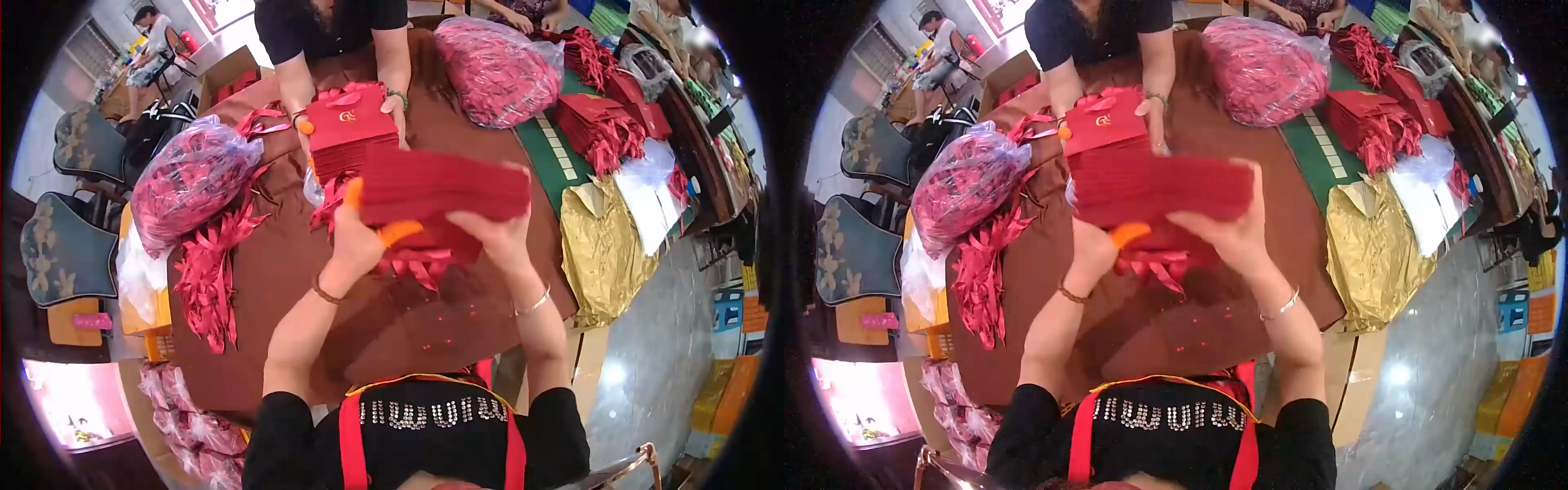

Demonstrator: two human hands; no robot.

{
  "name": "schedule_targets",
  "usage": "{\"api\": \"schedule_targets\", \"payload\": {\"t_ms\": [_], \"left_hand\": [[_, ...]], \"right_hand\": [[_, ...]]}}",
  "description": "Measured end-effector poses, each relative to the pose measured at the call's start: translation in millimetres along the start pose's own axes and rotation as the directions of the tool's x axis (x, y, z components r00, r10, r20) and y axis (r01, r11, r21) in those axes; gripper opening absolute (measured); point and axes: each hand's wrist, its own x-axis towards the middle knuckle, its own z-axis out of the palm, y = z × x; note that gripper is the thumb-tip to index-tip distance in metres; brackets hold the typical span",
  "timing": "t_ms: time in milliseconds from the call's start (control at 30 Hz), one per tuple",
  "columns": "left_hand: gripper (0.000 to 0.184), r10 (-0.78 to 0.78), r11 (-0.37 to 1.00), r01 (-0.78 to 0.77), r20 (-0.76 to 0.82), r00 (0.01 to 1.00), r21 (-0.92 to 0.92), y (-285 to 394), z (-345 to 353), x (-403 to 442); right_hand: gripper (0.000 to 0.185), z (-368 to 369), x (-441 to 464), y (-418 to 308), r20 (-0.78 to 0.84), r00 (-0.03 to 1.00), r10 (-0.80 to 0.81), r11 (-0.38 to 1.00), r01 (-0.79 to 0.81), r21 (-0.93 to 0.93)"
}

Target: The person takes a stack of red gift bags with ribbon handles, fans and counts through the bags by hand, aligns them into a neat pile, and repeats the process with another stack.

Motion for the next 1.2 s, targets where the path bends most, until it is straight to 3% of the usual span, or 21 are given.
{"api": "schedule_targets", "payload": {"t_ms": [67, 100, 167, 200, 300, 333, 433, 467, 500, 600, 633, 667, 700, 767, 833, 900, 933, 967, 1033, 1067, 1200], "left_hand": [[0.048, -0.04, 0.999, 0.038, -0.116, 0.992, -0.02, 19, -6, 22], [0.048, -0.033, 0.999, 0.032, -0.118, 0.992, -0.013, 16, -11, 29], [0.043, -0.22, 0.974, 0.206, -0.163, 0.962, -0.097, 1, -20, 38], [0.042, -0.24, 0.949, 0.206, -0.124, 0.963, -0.237, -11, -25, 38], [0.041, -0.349, 0.897, 0.298, -0.111, 0.93, -0.326, -11, -43, 37], [0.036, -0.377, 0.847, 0.296, -0.106, 0.92, -0.442, -5, -45, 38], [0.031, -0.447, 0.856, 0.368, -0.164, 0.879, -0.363, -11, -76, 49], [0.031, -0.442, 0.857, 0.353, -0.186, 0.877, -0.374, -10, -85, 56], [0.031, -0.458, 0.859, 0.371, -0.207, 0.864, -0.352, -9, -97, 63], [0.03, -0.591, 0.747, 0.462, -0.158, 0.791, -0.479, -6, -122, 88], [0.03, -0.632, 0.69, 0.48, -0.128, 0.764, -0.542, 0, -123, 96], [0.031, -0.693, 0.63, 0.527, -0.106, 0.713, -0.57, -11, -135, 106], [0.031, -0.717, 0.597, 0.569, -0.057, 0.695, -0.565, -27, -149, 113], [0.027, -0.724, 0.649, 0.554, -0.198, 0.661, -0.521, 5, -117, 115], [0.028, -0.732, 0.672, 0.601, -0.264, 0.628, -0.433, -8, -117, 128], [0.03, -0.749, 0.66, 0.672, -0.373, 0.548, -0.337, -17, -112, 134], [0.028, -0.766, 0.642, 0.661, -0.282, 0.578, -0.388, -21, -110, 136], [0.026, -0.774, 0.618, 0.653, -0.189, 0.605, -0.438, -26, -110, 138], [0.026, -0.773, 0.615, 0.667, -0.153, 0.616, -0.42, -38, -113, 142], [0.026, -0.772, 0.611, 0.679, -0.114, 0.626, -0.408, -42, -113, 144], [0.025, -0.783, 0.61, 0.689, -0.167, 0.599, -0.391, -41, -108, 146]], "right_hand": [[0.06, 16, 33, -16, 0.06, 0.984, 0.168, 0.968, -0.177, 0.176], [0.051, 21, 48, -21, 0.072, 0.976, 0.206, 0.969, -0.214, 0.124], [0.043, 27, 70, 2, 0.205, 0.928, 0.31, 0.917, -0.349, 0.192], [0.048, 30, 72, 12, 0.225, 0.913, 0.342, 0.906, -0.383, 0.179], [0.054, 41, 79, 19, 0.329, 0.886, 0.327, 0.914, -0.385, 0.127], [0.06, 45, 80, 15, 0.396, 0.846, 0.357, 0.877, -0.449, 0.169], [0.065, 61, 80, 18, 0.337, 0.842, 0.421, 0.867, -0.483, 0.124], [0.068, 69, 92, 24, 0.462, 0.805, 0.373, 0.869, -0.477, 0.129], [0.068, 71, 102, 27, 0.458, 0.809, 0.368, 0.868, -0.475, 0.143], [0.065, 88, 139, 18, 0.649, 0.626, 0.433, 0.774, -0.627, 0.088], [0.064, 95, 153, 34, 0.663, 0.57, 0.485, 0.737, -0.675, 0.041], [0.056, 97, 156, 11, 0.538, 0.558, 0.632, 0.699, -0.711, -0.083], [0.056, 100, 162, 25, 0.53, 0.573, 0.625, 0.703, -0.709, -0.062], [0.038, 109, 180, 69, 0.664, 0.513, 0.543, 0.622, -0.778, 0.093], [0.04, 104, 191, 80, 0.621, 0.507, 0.598, 0.639, -0.769, 0.014], [0.059, 94, 194, 87, 0.612, 0.479, 0.63, 0.611, -0.791, -0.01], [0.083, 89, 190, 80, 0.549, 0.518, 0.656, 0.608, -0.794, 0.023], [0.083, 83, 185, 69, 0.549, 0.521, 0.653, 0.608, -0.793, 0.03], [0.103, 74, 180, 52, 0.521, 0.506, 0.688, 0.592, -0.806, 0.001], [0.105, 76, 186, 75, 0.455, 0.543, 0.706, 0.634, -0.77, -0.065], [0.106, 73, 187, 91, 0.466, 0.539, 0.702, 0.64, -0.764, -0.079]]}}
